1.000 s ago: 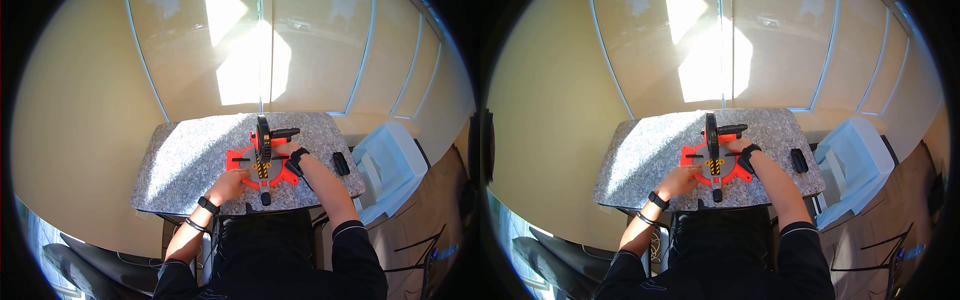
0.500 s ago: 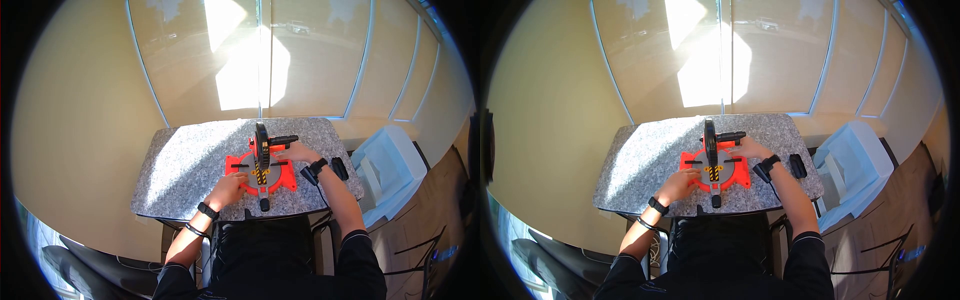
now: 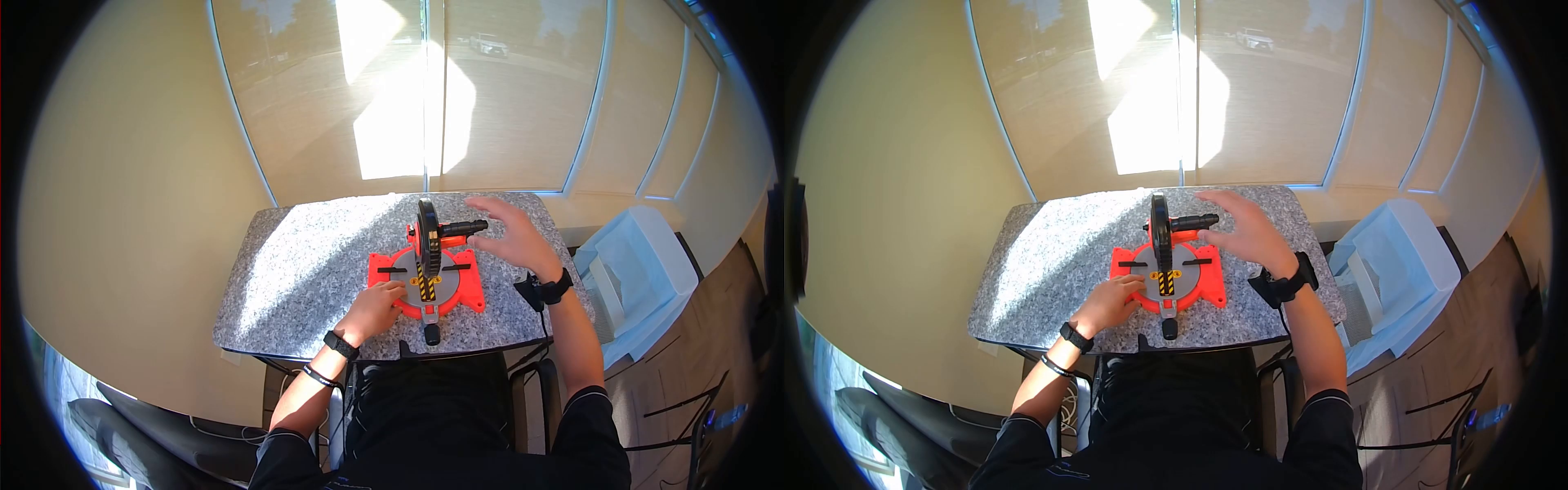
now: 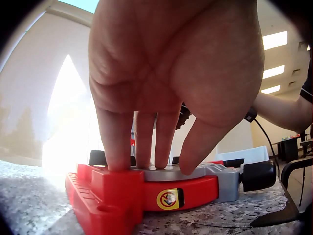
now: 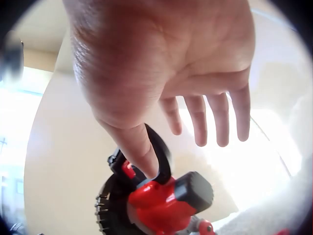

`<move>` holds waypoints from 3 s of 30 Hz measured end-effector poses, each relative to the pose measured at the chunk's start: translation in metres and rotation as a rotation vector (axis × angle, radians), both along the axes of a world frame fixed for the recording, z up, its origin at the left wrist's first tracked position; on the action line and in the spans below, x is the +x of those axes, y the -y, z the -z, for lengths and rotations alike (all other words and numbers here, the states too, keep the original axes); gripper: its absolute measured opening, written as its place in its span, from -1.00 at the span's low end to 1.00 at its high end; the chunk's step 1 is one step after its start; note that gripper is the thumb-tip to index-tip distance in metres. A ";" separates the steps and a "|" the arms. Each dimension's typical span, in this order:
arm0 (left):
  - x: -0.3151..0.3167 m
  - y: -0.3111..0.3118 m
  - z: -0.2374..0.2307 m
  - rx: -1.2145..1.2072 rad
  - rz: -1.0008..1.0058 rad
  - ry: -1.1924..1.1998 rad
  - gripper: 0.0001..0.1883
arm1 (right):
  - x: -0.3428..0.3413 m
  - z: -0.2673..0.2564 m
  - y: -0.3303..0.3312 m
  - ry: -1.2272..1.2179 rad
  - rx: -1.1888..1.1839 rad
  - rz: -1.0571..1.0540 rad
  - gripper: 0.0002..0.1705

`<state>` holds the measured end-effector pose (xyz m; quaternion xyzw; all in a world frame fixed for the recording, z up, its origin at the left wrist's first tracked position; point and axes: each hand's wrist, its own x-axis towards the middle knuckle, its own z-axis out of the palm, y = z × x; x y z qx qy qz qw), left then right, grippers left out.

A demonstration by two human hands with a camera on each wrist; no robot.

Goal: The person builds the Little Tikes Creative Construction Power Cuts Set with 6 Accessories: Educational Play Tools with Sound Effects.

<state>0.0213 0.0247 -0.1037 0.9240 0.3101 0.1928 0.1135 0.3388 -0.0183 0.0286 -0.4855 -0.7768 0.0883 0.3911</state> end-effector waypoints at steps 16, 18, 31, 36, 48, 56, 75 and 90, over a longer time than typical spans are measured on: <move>-0.001 0.000 0.006 0.016 0.010 0.027 -0.65 | -0.045 0.006 -0.006 0.283 0.234 0.060 -0.64; -0.001 -0.001 0.006 0.021 0.011 0.030 -0.65 | -0.044 0.009 -0.009 0.300 0.226 0.062 -0.64; 0.000 0.002 0.002 -0.016 0.001 0.009 -0.63 | -0.050 0.017 0.005 0.370 0.231 0.124 -0.65; 0.000 0.004 -0.001 -0.045 -0.004 -0.009 -0.61 | -0.051 0.024 0.011 0.374 0.253 0.088 -0.63; -0.001 0.001 0.005 0.015 0.017 0.029 -0.64 | -0.057 0.048 0.024 0.396 0.327 0.094 -0.60; -0.001 0.002 0.004 0.022 0.020 0.019 -0.64 | -0.059 0.063 0.031 0.395 0.315 0.076 -0.55; 0.000 0.003 0.003 0.008 0.006 -0.001 -0.62 | -0.065 0.090 0.038 0.425 0.361 0.108 -0.49; 0.000 0.003 0.003 0.011 0.014 0.012 -0.64 | -0.064 0.072 0.038 0.394 0.333 0.097 -0.55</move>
